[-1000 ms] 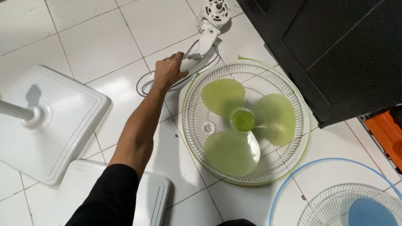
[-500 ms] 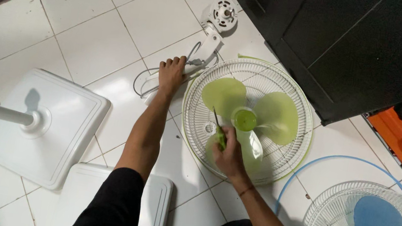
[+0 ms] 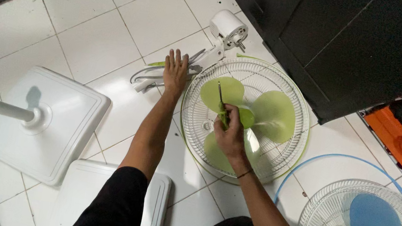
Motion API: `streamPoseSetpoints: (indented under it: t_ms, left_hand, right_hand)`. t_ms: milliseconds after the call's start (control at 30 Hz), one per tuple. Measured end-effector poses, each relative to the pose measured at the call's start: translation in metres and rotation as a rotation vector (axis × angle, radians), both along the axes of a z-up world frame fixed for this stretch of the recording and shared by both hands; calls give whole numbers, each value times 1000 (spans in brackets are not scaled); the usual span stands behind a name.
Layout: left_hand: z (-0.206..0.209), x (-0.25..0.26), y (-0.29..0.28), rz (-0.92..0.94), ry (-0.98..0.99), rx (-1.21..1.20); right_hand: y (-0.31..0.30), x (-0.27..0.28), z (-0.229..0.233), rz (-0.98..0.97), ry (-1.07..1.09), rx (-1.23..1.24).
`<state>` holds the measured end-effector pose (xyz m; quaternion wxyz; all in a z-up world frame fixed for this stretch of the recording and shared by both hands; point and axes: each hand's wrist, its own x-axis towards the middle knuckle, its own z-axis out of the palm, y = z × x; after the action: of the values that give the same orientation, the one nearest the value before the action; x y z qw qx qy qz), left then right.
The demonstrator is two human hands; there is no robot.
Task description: The person sits on the floor and uses a screwdriver to disassemble a pedestal fan, unscrewing the front grille and blade cap, removing the grille and blades, then detaching the motor housing from the pole and separating the pole from the base.
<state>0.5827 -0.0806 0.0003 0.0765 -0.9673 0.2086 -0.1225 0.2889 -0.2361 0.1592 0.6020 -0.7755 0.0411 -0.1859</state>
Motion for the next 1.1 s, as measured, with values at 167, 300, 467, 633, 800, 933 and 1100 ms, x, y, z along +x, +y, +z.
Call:
streamPoseSetpoints:
  t_ms: [167,300,467,633,800,933,1100]
  left_hand:
    - [43,-25,2,2,-52,-62]
    - [88,-78,-5,58,-8,-431]
    - [126,-185,-23,152,-56,-795]
    - [142,-335,-4,92,71,-1011]
    - [170,-445,43,34,137,-1050]
    - [196,-521,88,31,225,-1136]
    - [219,-580,135,75,253,-1191]
  right_hand:
    - [0,-13,0,-41,101,151]
    - [5,-30,3,-35,61,191]
    - [23,-50,0,-48,134,339]
    - [35,-77,-2,-7,52,398]
    - [54,-104,16,33,25,335]
    - [87,-135,32,76,55,311]
    - [127,-169,40,152,45,192]
